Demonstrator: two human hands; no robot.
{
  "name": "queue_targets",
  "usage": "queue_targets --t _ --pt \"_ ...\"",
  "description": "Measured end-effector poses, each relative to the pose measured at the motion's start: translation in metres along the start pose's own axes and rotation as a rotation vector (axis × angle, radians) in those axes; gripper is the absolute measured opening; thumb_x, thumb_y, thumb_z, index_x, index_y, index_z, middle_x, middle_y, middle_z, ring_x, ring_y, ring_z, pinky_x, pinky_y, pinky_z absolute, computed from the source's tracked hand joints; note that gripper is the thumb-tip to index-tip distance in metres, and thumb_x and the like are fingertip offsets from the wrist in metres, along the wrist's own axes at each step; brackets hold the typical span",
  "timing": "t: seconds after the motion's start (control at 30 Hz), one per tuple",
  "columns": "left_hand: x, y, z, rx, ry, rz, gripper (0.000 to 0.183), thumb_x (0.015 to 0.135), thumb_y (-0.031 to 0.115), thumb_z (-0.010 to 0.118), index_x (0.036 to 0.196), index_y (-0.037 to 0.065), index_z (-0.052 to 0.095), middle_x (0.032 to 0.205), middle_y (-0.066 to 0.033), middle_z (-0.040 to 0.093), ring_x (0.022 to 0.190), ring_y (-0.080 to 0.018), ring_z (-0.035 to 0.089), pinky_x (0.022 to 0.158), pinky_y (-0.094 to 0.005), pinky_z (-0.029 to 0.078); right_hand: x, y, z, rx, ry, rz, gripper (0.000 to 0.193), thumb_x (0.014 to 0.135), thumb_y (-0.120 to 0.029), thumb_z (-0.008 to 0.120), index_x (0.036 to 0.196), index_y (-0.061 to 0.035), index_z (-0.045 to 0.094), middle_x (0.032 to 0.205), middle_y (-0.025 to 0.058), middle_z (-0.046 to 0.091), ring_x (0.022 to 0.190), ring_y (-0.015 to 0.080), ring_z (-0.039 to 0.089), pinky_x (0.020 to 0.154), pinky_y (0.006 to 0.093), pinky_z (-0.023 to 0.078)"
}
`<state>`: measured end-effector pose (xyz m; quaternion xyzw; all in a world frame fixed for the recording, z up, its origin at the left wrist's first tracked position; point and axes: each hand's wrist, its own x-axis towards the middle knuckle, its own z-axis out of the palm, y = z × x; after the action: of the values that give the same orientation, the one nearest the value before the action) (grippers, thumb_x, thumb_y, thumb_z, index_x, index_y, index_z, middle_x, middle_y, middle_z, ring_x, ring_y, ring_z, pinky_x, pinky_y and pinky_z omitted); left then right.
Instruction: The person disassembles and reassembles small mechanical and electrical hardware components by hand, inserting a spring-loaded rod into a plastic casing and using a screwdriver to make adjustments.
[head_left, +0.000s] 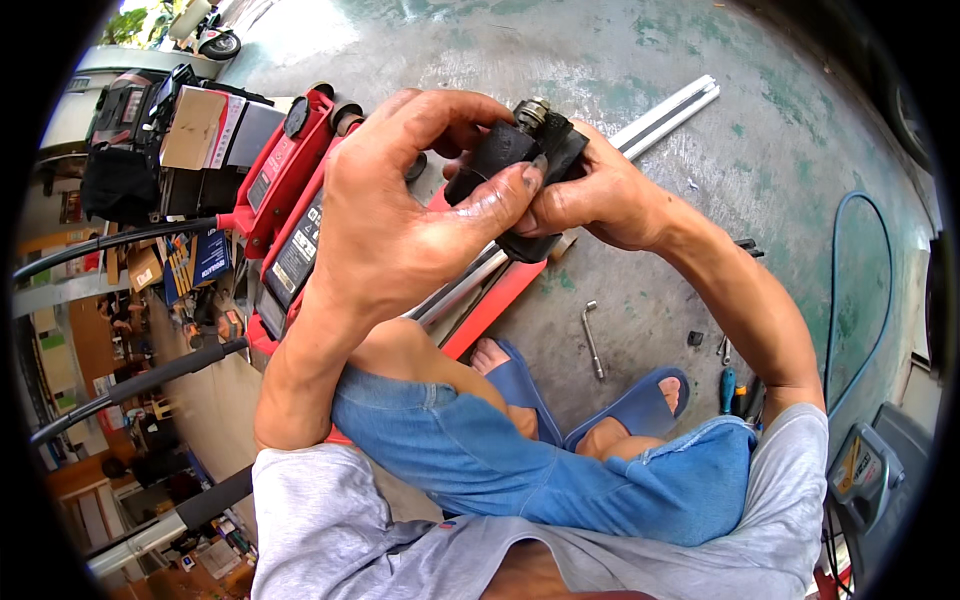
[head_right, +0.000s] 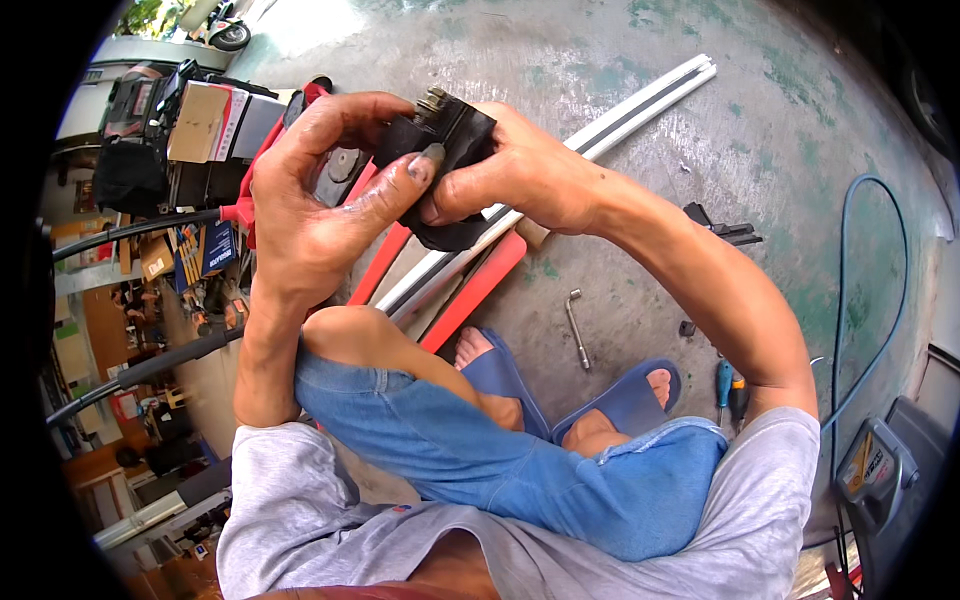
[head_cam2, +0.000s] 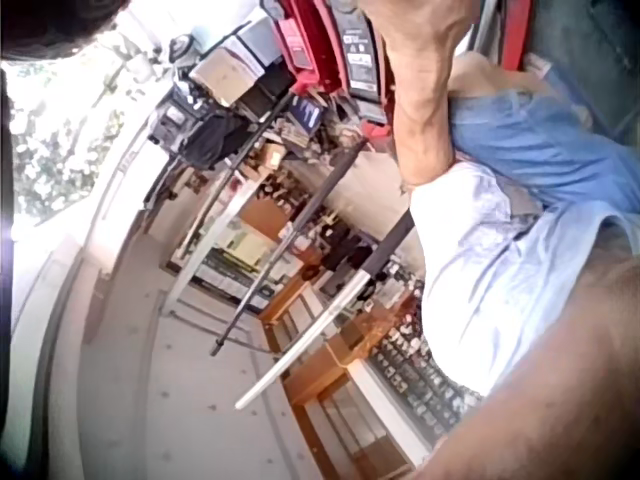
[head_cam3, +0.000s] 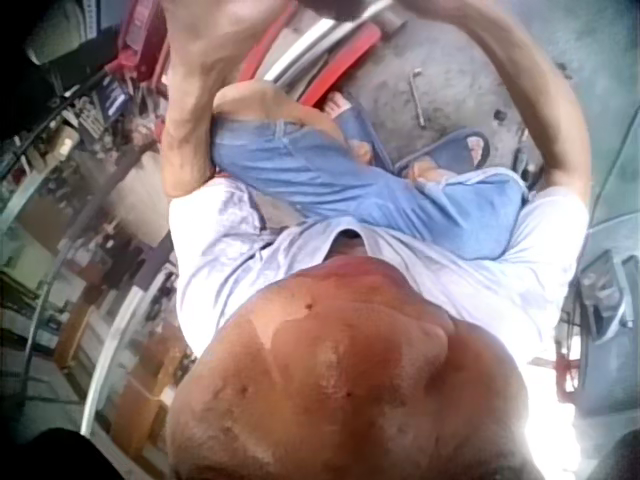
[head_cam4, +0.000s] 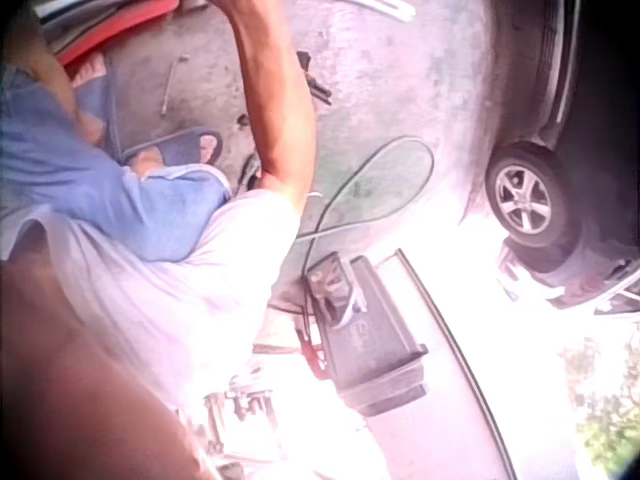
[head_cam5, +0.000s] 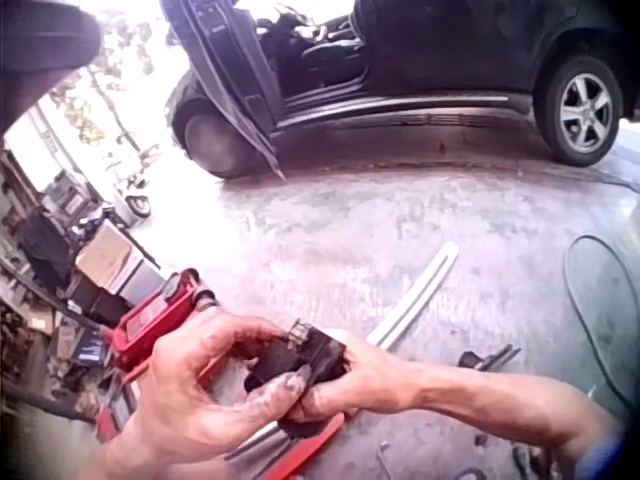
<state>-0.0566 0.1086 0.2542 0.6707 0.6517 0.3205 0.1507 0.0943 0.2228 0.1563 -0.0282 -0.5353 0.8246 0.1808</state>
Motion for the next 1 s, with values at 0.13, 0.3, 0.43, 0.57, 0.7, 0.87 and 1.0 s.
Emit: queue_targets --t 0.13,0.3,0.43,0.57,0.7,0.87,1.0 --pt "0.000 -0.005 0.005 -0.005 -0.049 0.006 0.040 0.079 0.011 0.083 0.114 -0.001 0.068 0.099 -0.0051 0.068 0.091 -0.0128 0.063 0.086 -0.0286 0.050 -0.008 -0.002 -0.001 -0.054 0.022 0.023 0.036 0.073 -0.015 0.073 0.107 -0.0013 0.068 0.089 0.0012 0.067 0.084 0.0105 0.060 0.080 0.0289 0.049" --pt "-0.003 -0.009 0.005 0.006 -0.066 0.033 0.041 0.078 0.012 0.084 0.114 0.000 0.068 0.096 -0.0034 0.066 0.089 -0.0114 0.059 0.084 -0.0270 0.048 -0.011 0.001 0.001 -0.093 0.017 0.064 0.036 0.073 -0.016 0.073 0.106 -0.0019 0.068 0.090 0.0007 0.067 0.084 0.0103 0.060 0.080 0.0285 0.049" --pt "-0.008 -0.008 0.005 0.013 -0.074 0.047 0.042 0.078 0.012 0.083 0.114 0.000 0.067 0.096 -0.0021 0.065 0.088 -0.0105 0.057 0.083 -0.0254 0.047 -0.012 -0.002 0.003 -0.107 -0.011 0.079 0.034 0.072 -0.016 0.073 0.102 -0.0017 0.067 0.087 0.0003 0.065 0.081 0.0096 0.058 0.074 0.0281 0.049" --pt "-0.011 -0.001 0.005 -0.020 -0.086 0.011 0.042 0.079 0.011 0.082 0.115 -0.001 0.066 0.096 -0.0019 0.064 0.089 -0.0098 0.057 0.084 -0.0253 0.047 -0.015 -0.005 0.007 -0.200 0.023 0.042 0.032 0.072 -0.017 0.073 0.098 -0.0002 0.065 0.081 -0.0001 0.062 0.077 0.0096 0.057 0.070 0.0284 0.047" --pt "-0.013 -0.006 0.008 -0.043 0.001 0.142 0.039 0.074 0.010 0.084 0.107 0.001 0.068 0.080 -0.0063 0.066 0.074 -0.0115 0.064 0.068 -0.0262 0.052 -0.015 -0.008 0.011 -0.224 0.000 0.026 0.031 0.072 -0.017 0.073 0.097 -0.0004 0.065 0.080 -0.0002 0.061 0.076 0.0096 0.056 0.068 0.0281 0.046" --pt "-0.015 0.004 0.006 -0.056 -0.086 -0.008 0.041 0.082 0.005 0.079 0.120 -0.002 0.063 0.096 -0.0020 0.065 0.087 -0.0082 0.059 0.083 -0.0234 0.048 -0.017 -0.005 0.009 -0.243 0.029 0.001 0.030 0.072 -0.018 0.073 0.095 -0.0011 0.064 0.080 0.0010 0.062 0.075 0.0107 0.056 0.068 0.0282 0.046" --pt "-0.015 0.002 0.009 -0.089 -0.084 0.024 0.043 0.083 0.005 0.079 0.122 -0.003 0.062 0.095 -0.0029 0.066 0.087 -0.0081 0.060 0.083 -0.0236 0.049 -0.019 -0.005 0.009 -0.291 0.042 -0.012 0.031 0.072 -0.019 0.074 0.096 -0.0009 0.064 0.081 0.0018 0.063 0.075 0.0111 0.057 0.069 0.0287 0.047"
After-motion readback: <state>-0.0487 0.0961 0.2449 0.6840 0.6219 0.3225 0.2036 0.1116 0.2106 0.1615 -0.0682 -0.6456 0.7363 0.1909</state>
